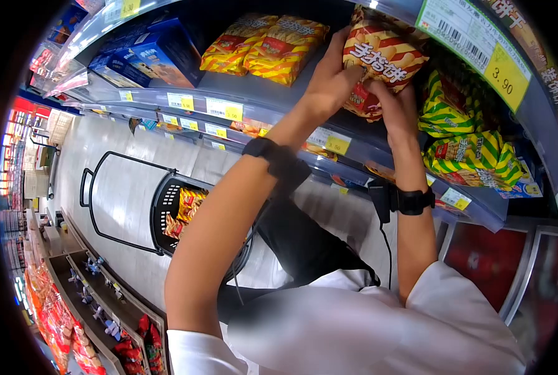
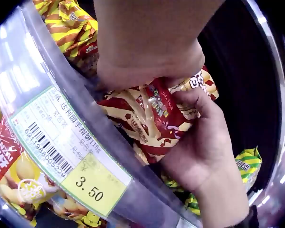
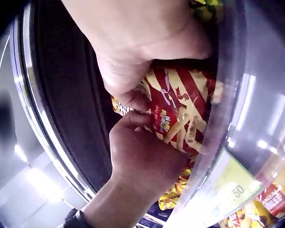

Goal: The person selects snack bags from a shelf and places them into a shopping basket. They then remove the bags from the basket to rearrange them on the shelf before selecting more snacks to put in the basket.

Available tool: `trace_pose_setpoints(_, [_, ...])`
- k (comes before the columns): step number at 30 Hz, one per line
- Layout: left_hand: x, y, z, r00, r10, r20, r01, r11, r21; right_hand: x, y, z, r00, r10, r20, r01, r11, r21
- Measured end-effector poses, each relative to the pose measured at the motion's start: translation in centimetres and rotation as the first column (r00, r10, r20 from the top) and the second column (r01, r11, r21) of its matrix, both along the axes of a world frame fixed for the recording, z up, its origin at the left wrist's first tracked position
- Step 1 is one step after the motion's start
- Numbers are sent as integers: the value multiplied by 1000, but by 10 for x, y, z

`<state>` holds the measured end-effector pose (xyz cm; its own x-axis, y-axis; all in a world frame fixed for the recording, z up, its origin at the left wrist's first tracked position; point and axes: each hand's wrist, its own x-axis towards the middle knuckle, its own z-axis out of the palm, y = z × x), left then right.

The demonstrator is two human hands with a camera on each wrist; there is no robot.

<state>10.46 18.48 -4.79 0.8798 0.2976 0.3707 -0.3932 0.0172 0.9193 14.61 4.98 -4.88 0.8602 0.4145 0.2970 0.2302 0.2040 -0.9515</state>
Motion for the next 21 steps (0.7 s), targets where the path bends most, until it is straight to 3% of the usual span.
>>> trace_pose_setpoints(3, [5,0,-3,997,73,33,-74,997,30,12,6,-7,999,-49,21,50,997,-64])
trace_pose_setpoints(5, [4,3,7,989,140,48,-144,984,108,16,13,-9,987,-88,135,91,996,-11])
trace_pose_setpoints(9, [-1,4,6,986,160,43,-165,962,216,16,13,-11,987,-83,140,75,996,57])
trace_pose_setpoints(14, [-3,9,1,997,51,49,-58,988,143,11,0,3,997,6,71,-5,1000,-26])
trace_pose_setpoints(16, [-16,12,5,995,31,-93,-17,989,148,4,-3,6,999,43,28,-40,996,-79])
trace_pose_setpoints(21, [-27,4,0,985,58,-163,-16,969,246,-5,6,-3,967,-157,202,154,988,30])
